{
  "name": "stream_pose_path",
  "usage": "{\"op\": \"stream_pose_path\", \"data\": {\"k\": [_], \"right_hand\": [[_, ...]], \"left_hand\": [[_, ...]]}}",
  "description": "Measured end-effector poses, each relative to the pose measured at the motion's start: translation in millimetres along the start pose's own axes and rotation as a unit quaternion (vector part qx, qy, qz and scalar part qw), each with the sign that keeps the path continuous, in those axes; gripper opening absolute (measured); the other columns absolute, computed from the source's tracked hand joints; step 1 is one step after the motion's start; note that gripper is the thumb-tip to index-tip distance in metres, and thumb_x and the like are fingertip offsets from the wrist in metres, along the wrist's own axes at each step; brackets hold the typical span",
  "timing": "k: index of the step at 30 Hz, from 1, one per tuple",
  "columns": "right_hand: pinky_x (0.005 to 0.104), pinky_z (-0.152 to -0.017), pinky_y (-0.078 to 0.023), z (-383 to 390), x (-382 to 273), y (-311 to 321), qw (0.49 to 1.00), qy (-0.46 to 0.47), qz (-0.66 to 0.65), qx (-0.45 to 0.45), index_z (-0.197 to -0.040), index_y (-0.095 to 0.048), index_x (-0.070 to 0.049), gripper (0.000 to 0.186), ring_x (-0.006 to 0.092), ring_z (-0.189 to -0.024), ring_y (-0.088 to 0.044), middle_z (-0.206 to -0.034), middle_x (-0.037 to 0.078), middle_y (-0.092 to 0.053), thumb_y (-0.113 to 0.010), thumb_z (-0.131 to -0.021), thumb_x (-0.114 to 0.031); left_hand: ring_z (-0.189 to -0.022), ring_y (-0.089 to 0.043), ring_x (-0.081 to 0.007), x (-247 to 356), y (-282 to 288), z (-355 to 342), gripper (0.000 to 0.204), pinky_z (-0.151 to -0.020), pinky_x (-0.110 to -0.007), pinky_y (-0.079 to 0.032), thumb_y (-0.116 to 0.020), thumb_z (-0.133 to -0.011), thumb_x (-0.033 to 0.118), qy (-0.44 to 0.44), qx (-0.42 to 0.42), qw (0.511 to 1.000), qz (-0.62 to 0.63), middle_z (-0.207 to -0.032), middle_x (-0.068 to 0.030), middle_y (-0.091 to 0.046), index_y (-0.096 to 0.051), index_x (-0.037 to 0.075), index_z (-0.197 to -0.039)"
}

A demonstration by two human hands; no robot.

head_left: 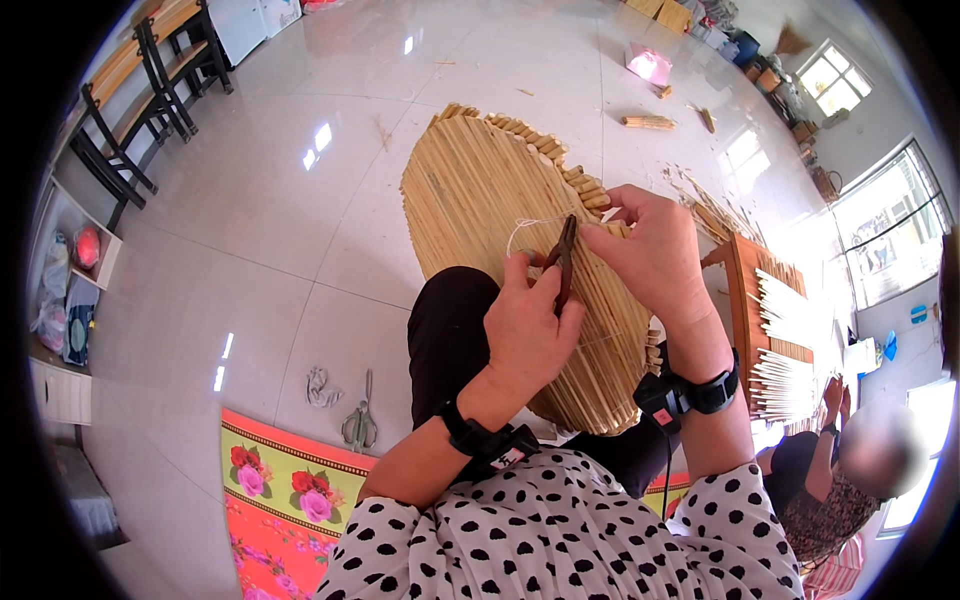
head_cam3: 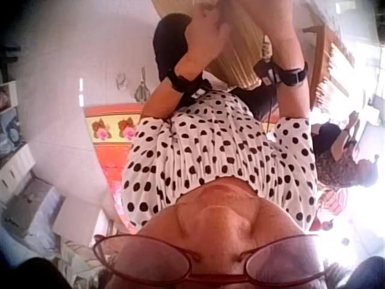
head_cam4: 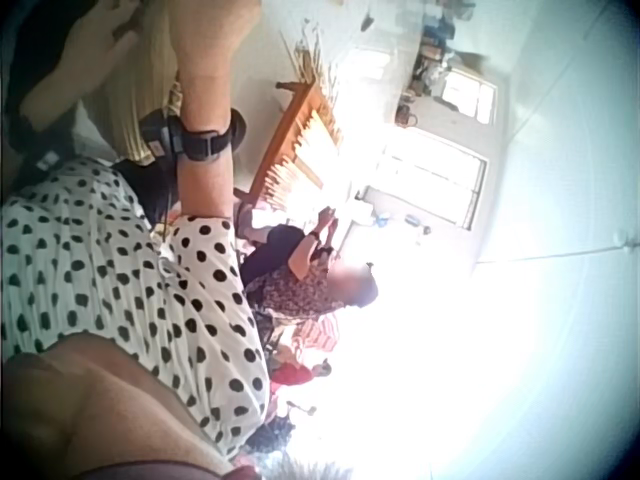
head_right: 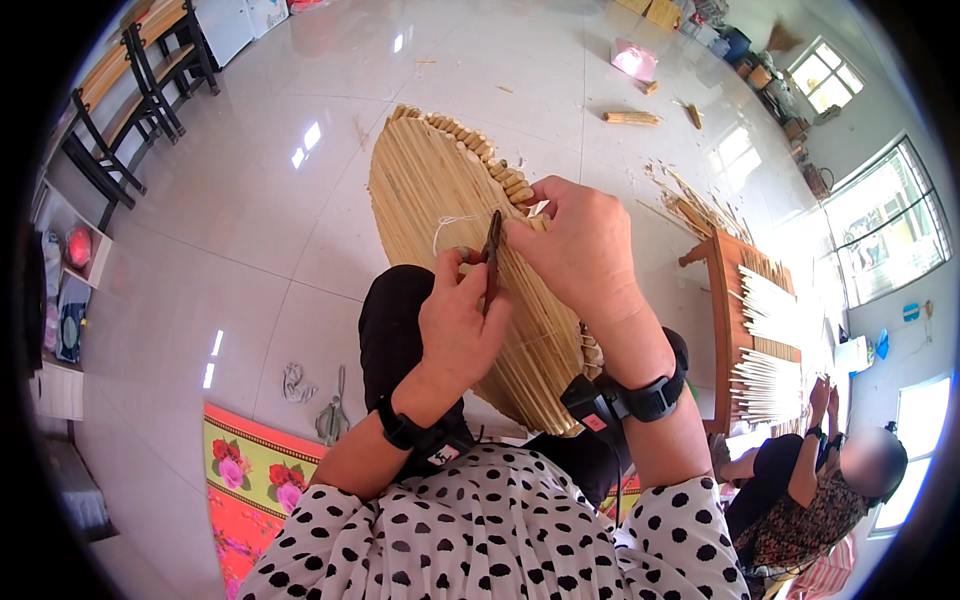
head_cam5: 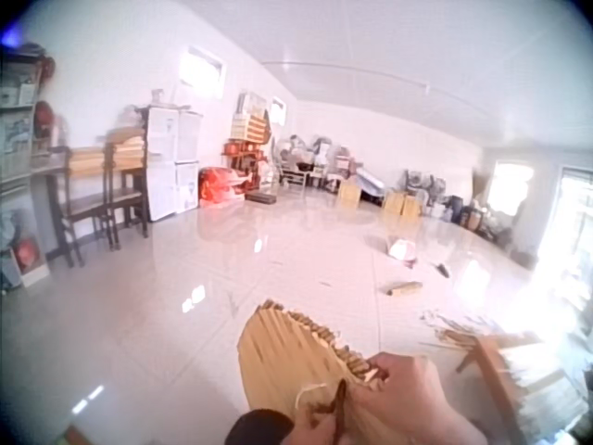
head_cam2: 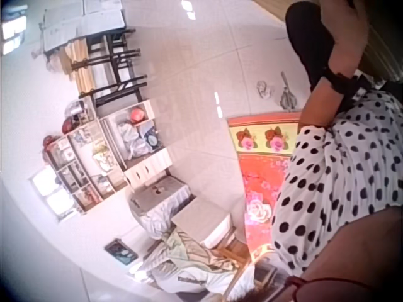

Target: The person is assembling a circular bamboo fan by threading a white cord through holes at the ends of bamboo sticks and securing them with knots. They use pliers to pull the cord through tight spots and trim excess cord.

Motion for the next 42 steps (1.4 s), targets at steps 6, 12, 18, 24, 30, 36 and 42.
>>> {"op": "stream_pose_path", "data": {"k": [6,12,18,24,30,36,42], "right_hand": [[0.0361,-0.058,-0.05,3,1,0,1.0,0.024,-0.011,0.015,-0.094,-0.071,-0.003,0.032,0.0258,-0.057,-0.061,-0.063,0.01,-0.062,-0.073,-0.071,-0.025],[0.0362,-0.059,-0.051,6,-5,3,1.0,0.014,-0.005,0.004,-0.094,-0.071,-0.004,0.03,0.0266,-0.058,-0.062,-0.064,0.01,-0.063,-0.074,-0.071,-0.024],[0.0363,-0.06,-0.052,9,-8,6,0.999,0.028,0.008,0.032,-0.094,-0.071,-0.005,0.03,0.0281,-0.059,-0.064,-0.065,0.013,-0.064,-0.074,-0.072,-0.024],[0.0336,-0.06,-0.05,5,-6,6,0.995,0.03,0.075,0.059,-0.097,-0.072,-0.003,0.035,0.0238,-0.061,-0.062,-0.07,0.012,-0.065,-0.077,-0.071,-0.026],[0.0355,-0.061,-0.051,4,5,5,0.996,0.007,0.067,0.055,-0.096,-0.072,-0.003,0.035,0.0268,-0.062,-0.064,-0.07,0.013,-0.065,-0.078,-0.07,-0.027],[0.0354,-0.065,-0.053,14,1,7,0.991,0.034,0.082,0.102,-0.102,-0.073,-0.01,0.037,0.0268,-0.068,-0.065,-0.088,0.008,-0.069,-0.083,-0.07,-0.024],[0.033,-0.057,-0.053,24,-11,2,0.977,0.117,0.104,0.148,-0.102,-0.074,-0.016,0.033,0.0223,-0.06,-0.064,-0.12,0.006,-0.062,-0.082,-0.07,-0.017]], "left_hand": [[-0.079,-0.063,-0.0347,0,-4,1,0.024,-0.066,-0.041,-0.053,-0.064,-0.078,0.011,-0.006,0.012,1.0,-0.009,-0.105,-0.0169,-0.054,-0.062,0.002,-0.101],[-0.076,-0.059,-0.0335,-1,-7,3,0.025,-0.066,-0.039,-0.051,-0.064,-0.079,0.005,-0.012,0.02,0.998,0.05,-0.097,-0.0176,-0.052,-0.062,-0.001,-0.103],[-0.071,-0.055,-0.0303,2,-6,6,0.016,-0.064,-0.035,-0.048,-0.064,-0.079,0.001,-0.011,0.05,0.995,0.087,-0.091,-0.0163,-0.05,-0.06,-0.003,-0.094],[-0.069,-0.058,-0.0314,-5,17,11,0.015,-0.062,-0.037,-0.05,-0.065,-0.082,0.005,-0.025,0.059,0.997,0.046,-0.094,-0.0168,-0.051,-0.062,-0.001,-0.094],[-0.068,-0.047,-0.0191,-7,30,13,0.01,-0.062,-0.031,-0.04,-0.062,-0.085,0.003,0.013,0.014,0.992,0.127,-0.081,-0.0084,-0.046,-0.054,-0.002,-0.081],[-0.068,-0.046,-0.0209,-18,21,2,0.01,-0.061,-0.033,-0.039,-0.062,-0.084,0.004,0.014,-0.055,0.973,0.224,-0.079,-0.0089,-0.045,-0.054,-0.001,-0.081],[-0.068,-0.048,-0.024,-7,20,-1,0.01,-0.061,-0.035,-0.04,-0.063,-0.083,0.005,0.008,-0.071,0.972,0.222,-0.078,-0.0106,-0.045,-0.054,-0.001,-0.081]]}}
Point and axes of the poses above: each hand's wrist, its own z-axis away from the middle knuckle, its own y-axis out of the back of the hand, x = y × z, the point moved 3 cm from there along -z, towards the middle knuckle
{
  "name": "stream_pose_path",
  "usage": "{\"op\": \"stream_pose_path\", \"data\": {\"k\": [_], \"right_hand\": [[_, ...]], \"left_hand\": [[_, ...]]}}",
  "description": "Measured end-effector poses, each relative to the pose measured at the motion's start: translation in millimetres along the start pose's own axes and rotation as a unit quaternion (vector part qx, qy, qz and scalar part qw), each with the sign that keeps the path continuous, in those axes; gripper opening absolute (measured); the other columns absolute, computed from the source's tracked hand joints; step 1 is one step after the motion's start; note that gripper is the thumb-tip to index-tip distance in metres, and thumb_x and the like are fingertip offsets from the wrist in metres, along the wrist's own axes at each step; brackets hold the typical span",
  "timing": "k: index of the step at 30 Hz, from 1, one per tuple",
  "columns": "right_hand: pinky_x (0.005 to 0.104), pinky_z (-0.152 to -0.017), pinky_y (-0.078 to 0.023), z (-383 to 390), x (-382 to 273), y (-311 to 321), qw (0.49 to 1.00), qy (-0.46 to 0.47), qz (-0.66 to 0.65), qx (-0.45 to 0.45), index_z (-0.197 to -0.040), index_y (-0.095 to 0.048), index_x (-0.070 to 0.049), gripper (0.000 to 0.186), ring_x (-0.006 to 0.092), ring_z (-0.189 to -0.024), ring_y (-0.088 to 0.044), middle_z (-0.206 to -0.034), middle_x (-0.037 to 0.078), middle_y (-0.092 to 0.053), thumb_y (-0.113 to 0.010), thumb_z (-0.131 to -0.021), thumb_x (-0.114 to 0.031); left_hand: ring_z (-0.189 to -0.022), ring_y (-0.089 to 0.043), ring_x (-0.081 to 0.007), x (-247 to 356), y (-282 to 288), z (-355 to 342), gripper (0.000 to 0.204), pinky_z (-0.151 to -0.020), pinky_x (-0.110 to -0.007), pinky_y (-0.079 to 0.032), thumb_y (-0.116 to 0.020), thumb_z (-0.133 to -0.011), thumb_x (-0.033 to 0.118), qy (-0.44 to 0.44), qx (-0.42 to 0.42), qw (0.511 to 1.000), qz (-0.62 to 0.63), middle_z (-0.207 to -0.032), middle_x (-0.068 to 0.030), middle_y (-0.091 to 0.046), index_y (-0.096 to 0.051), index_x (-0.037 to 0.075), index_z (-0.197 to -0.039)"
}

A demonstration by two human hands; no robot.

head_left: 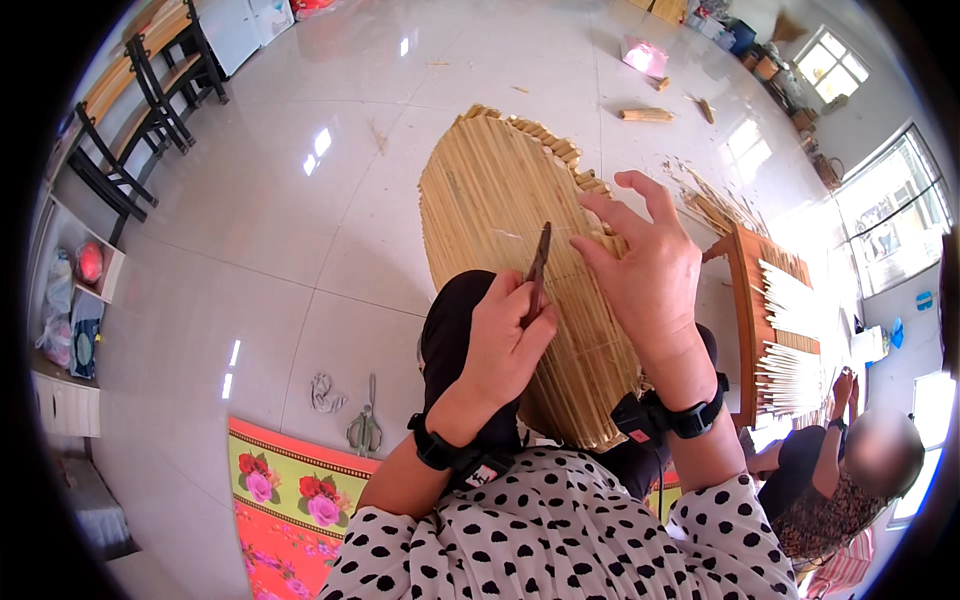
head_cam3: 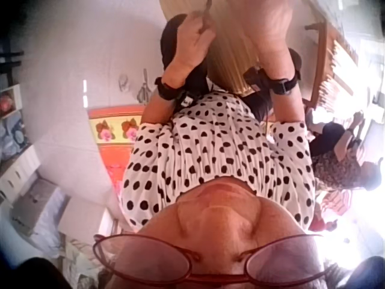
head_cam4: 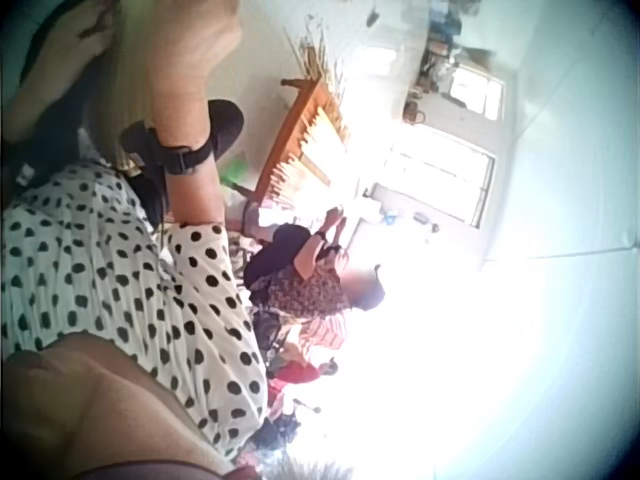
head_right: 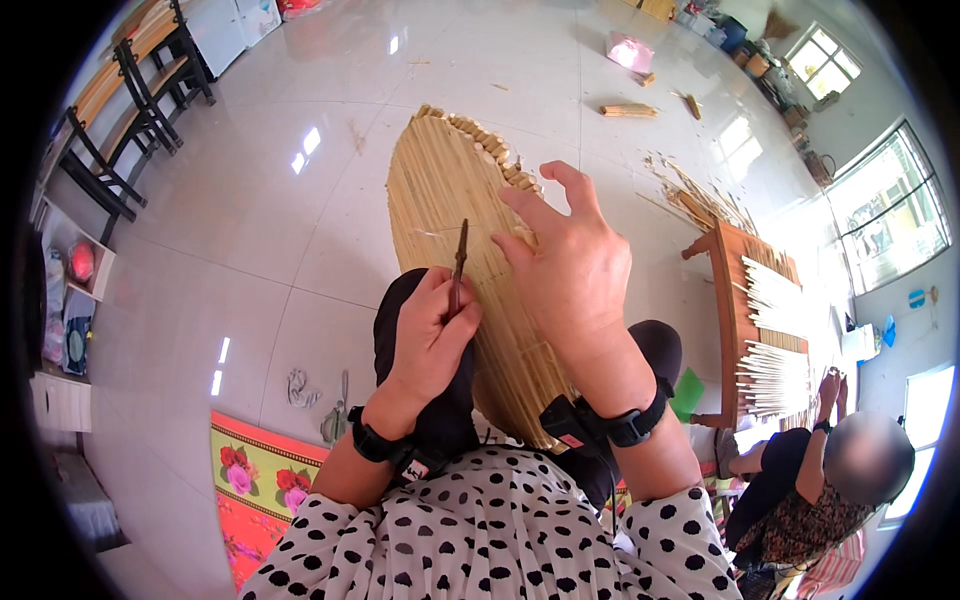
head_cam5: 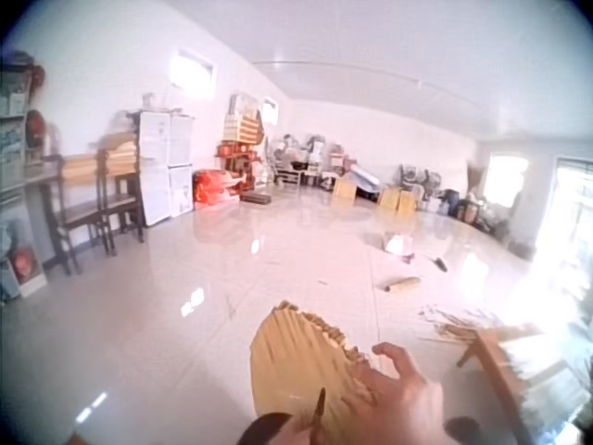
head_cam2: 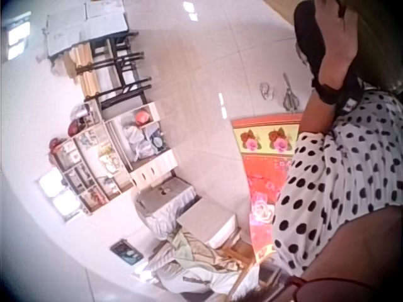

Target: The person is assembling a circular bamboo fan by threading a white cord through holes at the ends of bamboo sticks and securing them with knots. They use pliers to pull the cord through tight spots and trim excess cord.

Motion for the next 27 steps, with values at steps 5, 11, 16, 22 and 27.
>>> {"op": "stream_pose_path", "data": {"k": [5,11,16,22,27], "right_hand": [[0.033,-0.056,-0.053,3,4,1,0.998,0.002,-0.061,0.007,-0.089,-0.075,-0.013,0.016,0.0214,-0.059,-0.065,-0.12,0.003,-0.065,-0.078,-0.074,-0.013],[0.0324,-0.057,-0.053,6,5,2,0.997,0.003,-0.076,-0.008,-0.083,-0.074,-0.01,0.007,0.0218,-0.059,-0.065,-0.117,0.001,-0.068,-0.076,-0.077,-0.011],[0.0325,-0.058,-0.053,5,11,3,0.997,0.004,-0.075,-0.006,-0.081,-0.074,-0.01,0.005,0.0221,-0.06,-0.065,-0.117,0.001,-0.069,-0.076,-0.076,-0.011],[0.0298,-0.06,-0.052,0,10,2,0.998,0.018,-0.063,-0.011,-0.084,-0.075,-0.008,0.009,0.0197,-0.064,-0.066,-0.12,0.004,-0.068,-0.077,-0.075,-0.008],[0.0232,-0.062,-0.048,3,22,2,0.996,0.003,-0.088,-0.031,-0.09,-0.075,-0.003,0.012,0.0082,-0.072,-0.063,-0.123,0.009,-0.068,-0.076,-0.077,-0.003]], "left_hand": [[-0.067,-0.042,-0.018,3,-10,0,0.011,-0.06,-0.03,-0.035,-0.06,-0.082,0.002,-0.035,-0.003,0.999,-0.007,-0.077,-0.0071,-0.04,-0.05,0.0,-0.077],[-0.068,-0.044,-0.0188,11,-12,0,0.011,-0.06,-0.032,-0.036,-0.062,-0.082,0.003,-0.015,-0.018,1.0,-0.012,-0.078,-0.0075,-0.04,-0.052,0.0,-0.078],[-0.074,-0.053,-0.0212,7,14,4,0.012,-0.065,-0.032,-0.041,-0.062,-0.083,0.007,0.019,-0.094,0.992,-0.081,-0.085,-0.0098,-0.051,-0.054,-0.001,-0.079],[-0.087,-0.062,-0.0182,-30,114,41,0.014,-0.077,-0.032,-0.046,-0.061,-0.085,0.012,0.18,-0.077,0.977,0.082,-0.087,-0.0076,-0.061,-0.059,-0.001,-0.082],[-0.073,-0.064,-0.0204,-155,210,93,0.029,-0.064,-0.034,-0.048,-0.056,-0.088,0.025,0.352,0.049,0.92,-0.169,-0.076,-0.0101,-0.064,-0.063,-0.002,-0.091]]}}
Point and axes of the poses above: each hand's wrist, its own z-axis away from the middle knuckle, its own y-axis out of the back of the hand, x = y × z, the point moved 3 cm from there along -z, towards the middle knuckle
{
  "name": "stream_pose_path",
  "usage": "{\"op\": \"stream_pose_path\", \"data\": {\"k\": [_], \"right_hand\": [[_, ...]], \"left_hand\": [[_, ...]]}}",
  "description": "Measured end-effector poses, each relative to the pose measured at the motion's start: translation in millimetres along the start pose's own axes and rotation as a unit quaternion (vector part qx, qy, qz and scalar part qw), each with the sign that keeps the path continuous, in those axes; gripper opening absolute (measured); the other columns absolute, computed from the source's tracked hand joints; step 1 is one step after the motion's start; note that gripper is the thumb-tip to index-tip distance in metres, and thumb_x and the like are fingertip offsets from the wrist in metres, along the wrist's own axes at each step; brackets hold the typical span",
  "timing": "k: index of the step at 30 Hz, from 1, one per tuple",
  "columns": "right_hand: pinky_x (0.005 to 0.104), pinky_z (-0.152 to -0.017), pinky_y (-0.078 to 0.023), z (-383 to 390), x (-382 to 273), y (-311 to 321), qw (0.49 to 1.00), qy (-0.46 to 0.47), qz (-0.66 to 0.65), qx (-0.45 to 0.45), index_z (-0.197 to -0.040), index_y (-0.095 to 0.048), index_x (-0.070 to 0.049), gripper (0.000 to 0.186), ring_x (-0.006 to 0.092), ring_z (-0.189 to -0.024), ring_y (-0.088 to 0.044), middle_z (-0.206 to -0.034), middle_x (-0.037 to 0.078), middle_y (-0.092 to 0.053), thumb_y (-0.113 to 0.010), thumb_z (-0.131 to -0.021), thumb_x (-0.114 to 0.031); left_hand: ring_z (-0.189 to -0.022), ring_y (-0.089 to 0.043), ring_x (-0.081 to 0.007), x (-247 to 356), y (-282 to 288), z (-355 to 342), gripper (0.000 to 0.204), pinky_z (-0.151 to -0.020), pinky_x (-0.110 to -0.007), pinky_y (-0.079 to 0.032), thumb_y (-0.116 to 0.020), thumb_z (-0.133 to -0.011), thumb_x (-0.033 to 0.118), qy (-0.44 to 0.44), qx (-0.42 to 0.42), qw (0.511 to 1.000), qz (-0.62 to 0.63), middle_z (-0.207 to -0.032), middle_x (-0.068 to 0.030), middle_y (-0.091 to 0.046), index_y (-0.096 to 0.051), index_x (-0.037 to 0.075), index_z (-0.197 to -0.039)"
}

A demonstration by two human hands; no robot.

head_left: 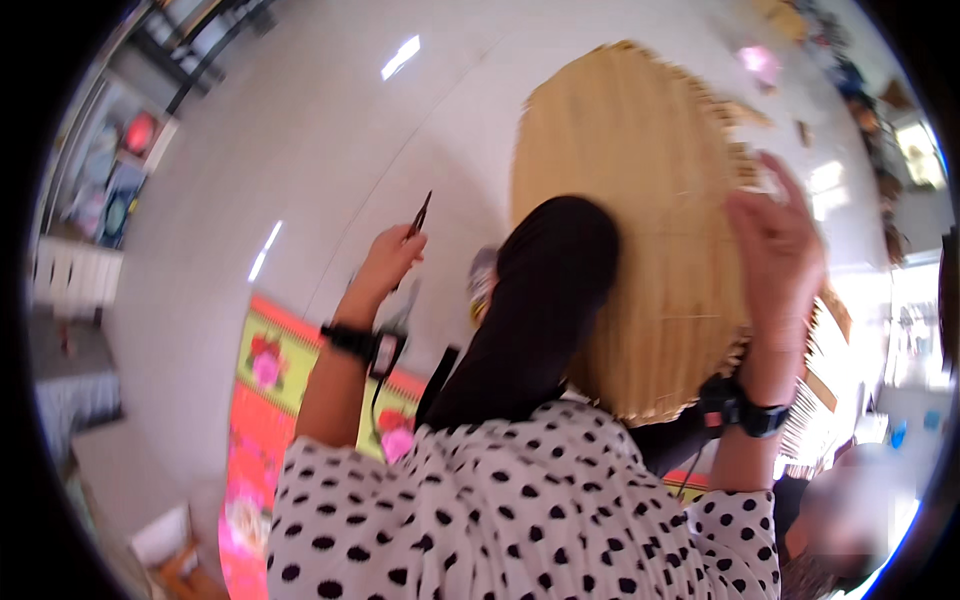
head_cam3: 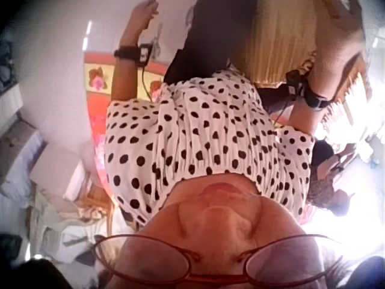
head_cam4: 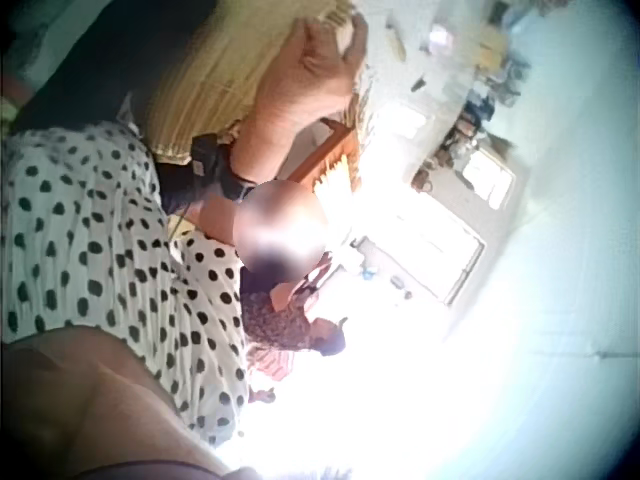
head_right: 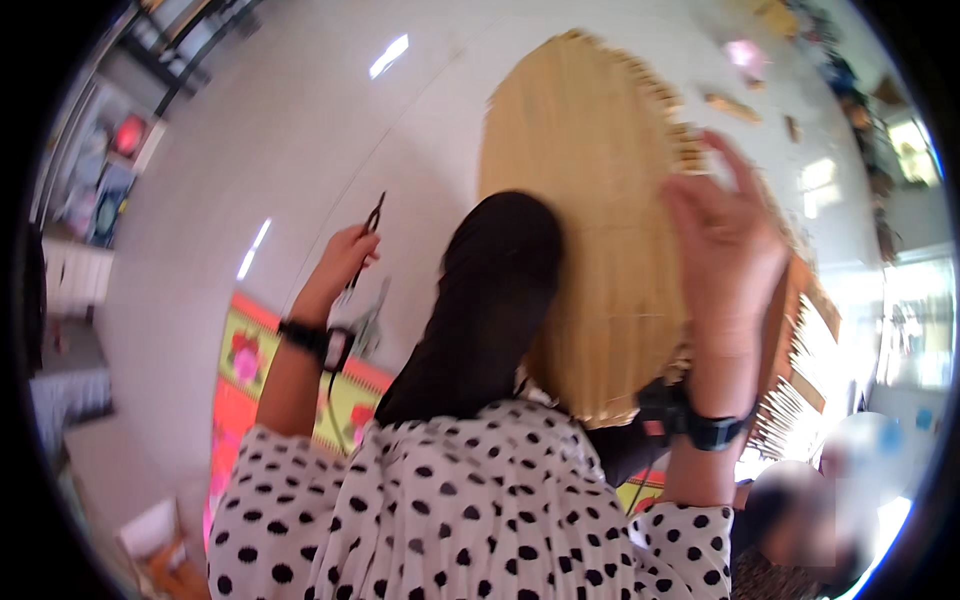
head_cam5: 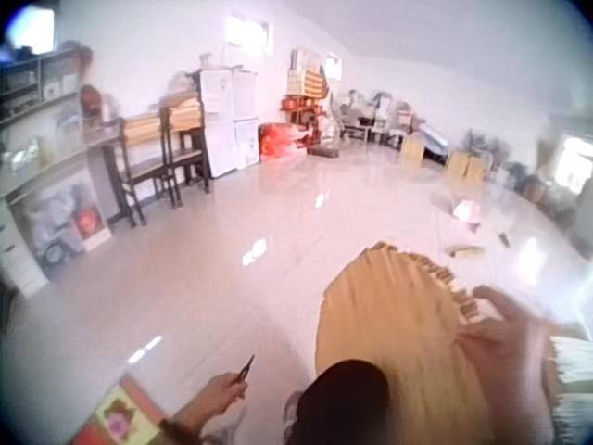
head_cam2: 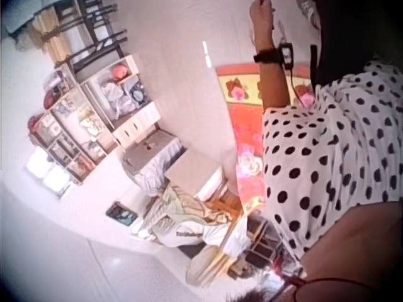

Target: The person is assembling a circular bamboo fan by threading a white cord through holes at the ends of bamboo sticks and securing them with knots. They use pliers to pull the cord through tight spots and trim excess cord.

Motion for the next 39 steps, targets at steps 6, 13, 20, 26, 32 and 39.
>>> {"op": "stream_pose_path", "data": {"k": [6,13,20,26,32,39], "right_hand": [[0.0196,-0.064,-0.048,1,-7,-6,0.999,0.018,0.002,-0.029,-0.094,-0.076,0.0,0.011,0.0056,-0.076,-0.063,-0.125,0.007,-0.066,-0.073,-0.084,-0.001],[0.0216,-0.074,-0.052,0,-9,-1,1.0,0.002,-0.011,-0.028,-0.094,-0.076,-0.001,0.013,0.0097,-0.087,-0.067,-0.126,0.008,-0.066,-0.072,-0.082,0.003],[0.0254,-0.059,-0.052,-1,-20,-4,1.0,0.009,-0.015,0.008,-0.083,-0.076,-0.006,0.011,0.0127,-0.061,-0.067,-0.121,0.004,-0.068,-0.079,-0.073,-0.007],[0.027,-0.06,-0.053,7,-22,-4,0.999,0.03,-0.024,0.01,-0.083,-0.076,-0.007,0.009,0.0167,-0.062,-0.067,-0.121,0.004,-0.068,-0.078,-0.075,-0.007],[0.0276,-0.059,-0.053,16,-33,4,1.0,0.029,-0.007,0.0,-0.083,-0.076,-0.007,0.009,0.0172,-0.062,-0.068,-0.121,0.004,-0.068,-0.078,-0.075,-0.007],[0.0274,-0.057,-0.053,21,-37,6,0.999,0.048,-0.026,0.003,-0.082,-0.075,-0.008,0.009,0.0161,-0.062,-0.068,-0.123,0.003,-0.067,-0.078,-0.074,-0.006]], "left_hand": [[-0.092,-0.069,-0.0332,-250,-1,27,0.038,-0.078,-0.046,-0.055,-0.058,-0.088,0.033,0.185,-0.061,0.904,-0.381,-0.096,-0.0201,-0.069,-0.069,-0.001,-0.101],[-0.106,-0.065,-0.0384,-311,-52,79,0.03,-0.088,-0.048,-0.054,-0.05,-0.094,0.019,0.243,-0.026,0.879,-0.41,-0.125,-0.0226,-0.059,-0.069,0.004,-0.111],[-0.108,-0.063,-0.0414,-293,-51,56,0.036,-0.092,-0.048,-0.052,-0.06,-0.091,0.031,0.277,-0.025,0.879,-0.389,-0.121,-0.0282,-0.057,-0.068,0.002,-0.111],[-0.094,-0.056,-0.0381,-131,10,-36,0.037,-0.079,-0.045,-0.049,-0.071,-0.086,0.024,-0.1,0.16,0.924,-0.333,-0.103,-0.0215,-0.057,-0.058,0.005,-0.114],[-0.106,-0.061,-0.0177,177,-6,19,0.03,-0.086,-0.029,-0.05,-0.061,-0.091,0.006,-0.31,-0.025,0.946,0.089,-0.122,-0.0074,-0.058,-0.057,0.004,-0.121],[-0.09,-0.061,-0.0093,249,-55,61,0.018,-0.079,-0.024,-0.049,-0.062,-0.095,0.013,-0.216,-0.243,0.923,0.204,-0.097,-0.0025,-0.063,-0.061,0.0,-0.107]]}}
Point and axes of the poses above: each hand's wrist, its own z-axis away from the middle knuckle, its own y-axis out of the back of the hand, x = y × z, the point moved 3 cm from there along -z, towards the middle knuckle
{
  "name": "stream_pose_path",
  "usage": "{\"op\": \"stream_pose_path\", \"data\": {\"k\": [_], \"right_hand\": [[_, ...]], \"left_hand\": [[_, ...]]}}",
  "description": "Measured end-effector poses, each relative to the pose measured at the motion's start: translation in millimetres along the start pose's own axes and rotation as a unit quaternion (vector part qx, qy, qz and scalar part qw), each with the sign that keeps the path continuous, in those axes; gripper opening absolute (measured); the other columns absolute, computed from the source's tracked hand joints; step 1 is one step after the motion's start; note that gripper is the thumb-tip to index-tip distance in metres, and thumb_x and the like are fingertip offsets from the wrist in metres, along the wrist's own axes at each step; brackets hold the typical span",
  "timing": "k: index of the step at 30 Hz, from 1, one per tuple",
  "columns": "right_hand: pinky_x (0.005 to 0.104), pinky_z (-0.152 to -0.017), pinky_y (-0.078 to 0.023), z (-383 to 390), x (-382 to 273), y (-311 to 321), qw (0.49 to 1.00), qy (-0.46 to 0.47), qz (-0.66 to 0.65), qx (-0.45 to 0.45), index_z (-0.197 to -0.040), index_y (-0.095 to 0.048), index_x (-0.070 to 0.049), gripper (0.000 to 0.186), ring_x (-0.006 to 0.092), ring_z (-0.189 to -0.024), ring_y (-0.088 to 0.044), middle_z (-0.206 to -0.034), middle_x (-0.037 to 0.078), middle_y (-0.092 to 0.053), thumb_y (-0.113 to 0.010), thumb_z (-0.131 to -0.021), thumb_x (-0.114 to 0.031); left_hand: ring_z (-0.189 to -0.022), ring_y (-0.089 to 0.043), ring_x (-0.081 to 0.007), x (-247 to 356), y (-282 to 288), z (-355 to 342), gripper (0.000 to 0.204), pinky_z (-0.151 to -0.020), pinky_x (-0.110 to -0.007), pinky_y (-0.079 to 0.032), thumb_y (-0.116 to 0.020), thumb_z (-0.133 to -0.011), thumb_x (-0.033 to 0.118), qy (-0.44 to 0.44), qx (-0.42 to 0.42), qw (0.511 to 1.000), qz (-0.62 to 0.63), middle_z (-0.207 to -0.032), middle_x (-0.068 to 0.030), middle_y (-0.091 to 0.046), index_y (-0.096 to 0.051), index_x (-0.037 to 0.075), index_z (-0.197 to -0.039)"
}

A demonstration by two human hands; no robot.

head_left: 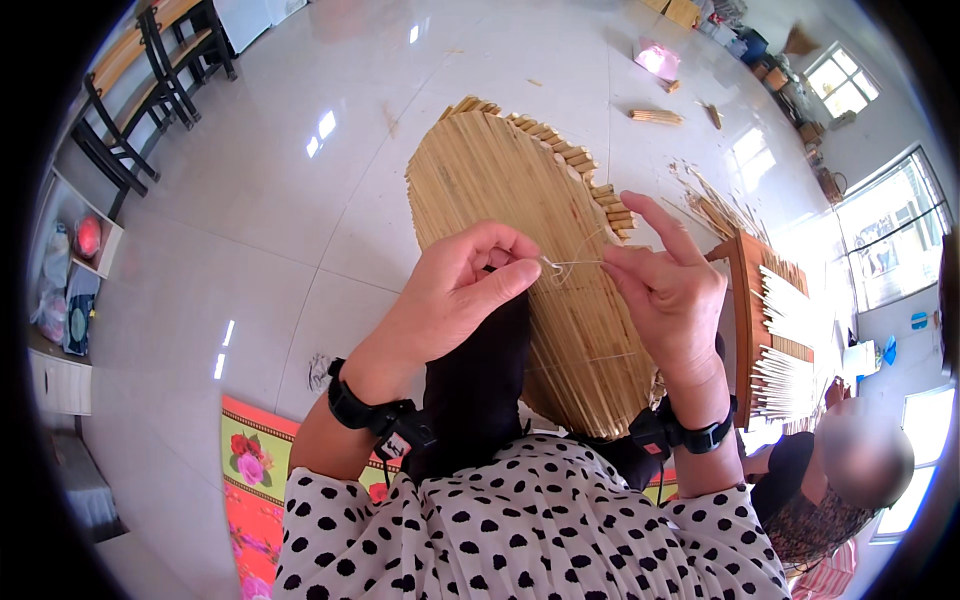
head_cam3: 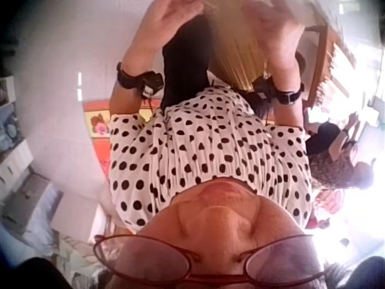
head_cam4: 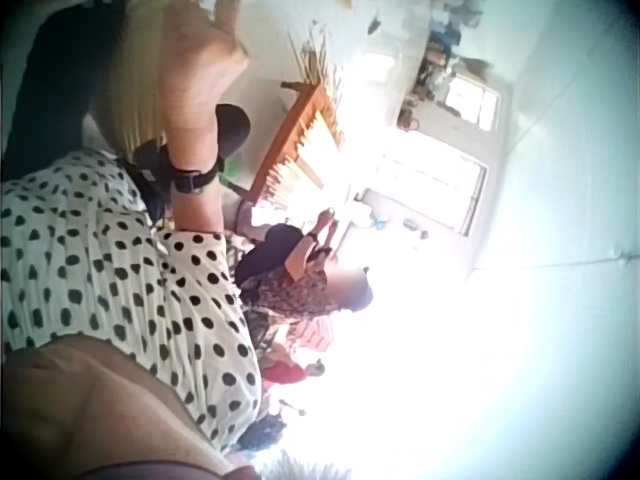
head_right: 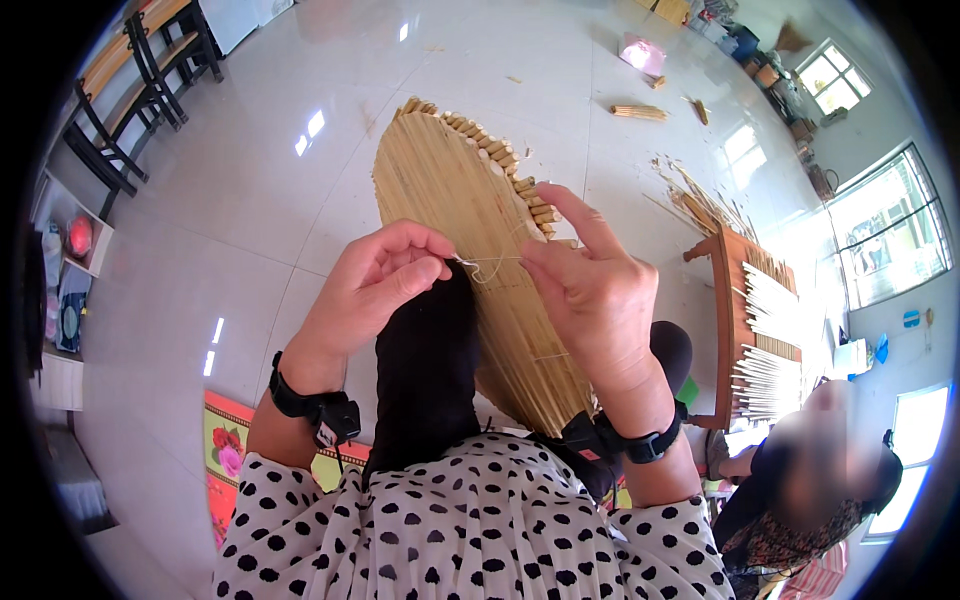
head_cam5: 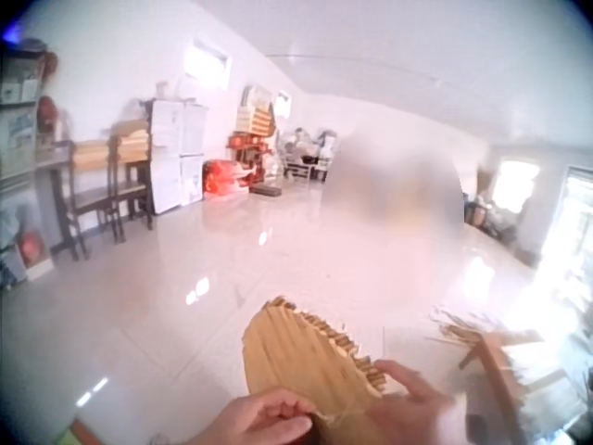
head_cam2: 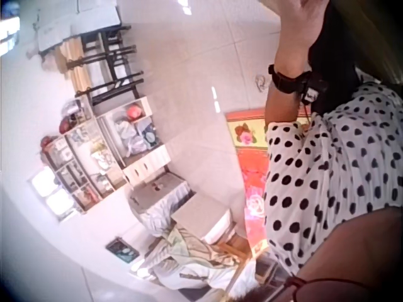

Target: The person is assembling a circular bamboo fan by threading a white cord through holes at the ends of bamboo sticks and securing them with knots. They use pliers to pull the cord through tight spots and trim excess cord.

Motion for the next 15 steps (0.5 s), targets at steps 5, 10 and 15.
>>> {"op": "stream_pose_path", "data": {"k": [5,10,15], "right_hand": [[0.0275,-0.057,-0.053,2.1,-2.1,-0.2,1.0,0.016,0.01,0.008,-0.082,-0.075,-0.009,0.01,0.0155,-0.061,-0.068,-0.123,0.003,-0.067,-0.078,-0.074,-0.006],[0.0274,-0.055,-0.053,2.9,-2.3,0.6,1.0,0.021,0.02,0.006,-0.08,-0.074,-0.01,0.007,0.015,-0.06,-0.066,-0.123,0.003,-0.067,-0.077,-0.075,-0.006],[0.0266,-0.054,-0.052,4.8,-4.1,2.5,0.999,0.028,0.024,0.006,-0.078,-0.074,-0.011,0.005,0.0143,-0.058,-0.065,-0.121,0.002,-0.068,-0.075,-0.075,-0.006]], "left_hand": [[-0.073,-0.056,-0.0049,-5.2,-10.8,-8.1,0.018,-0.063,-0.022,-0.045,-0.065,-0.095,0.016,-0.012,0.024,1.0,-0.001,-0.082,-0.0012,-0.062,-0.061,-0.001,-0.093],[-0.071,-0.056,-0.0059,-4.9,-13.7,-11.3,0.016,-0.062,-0.023,-0.045,-0.064,-0.094,0.014,-0.009,0.02,1.0,0.001,-0.078,-0.0019,-0.063,-0.061,-0.002,-0.091],[-0.071,-0.059,-0.0077,0.4,-8.9,-10.1,0.016,-0.064,-0.024,-0.047,-0.064,-0.094,0.013,-0.051,0.072,0.995,-0.044,-0.077,-0.0019,-0.063,-0.06,-0.002,-0.094]]}}
Point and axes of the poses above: each hand's wrist, its own z-axis away from the middle knuckle, its own y-axis out of the back of the hand, x = y × z, the point moved 3 cm from there along -z, towards the middle knuckle
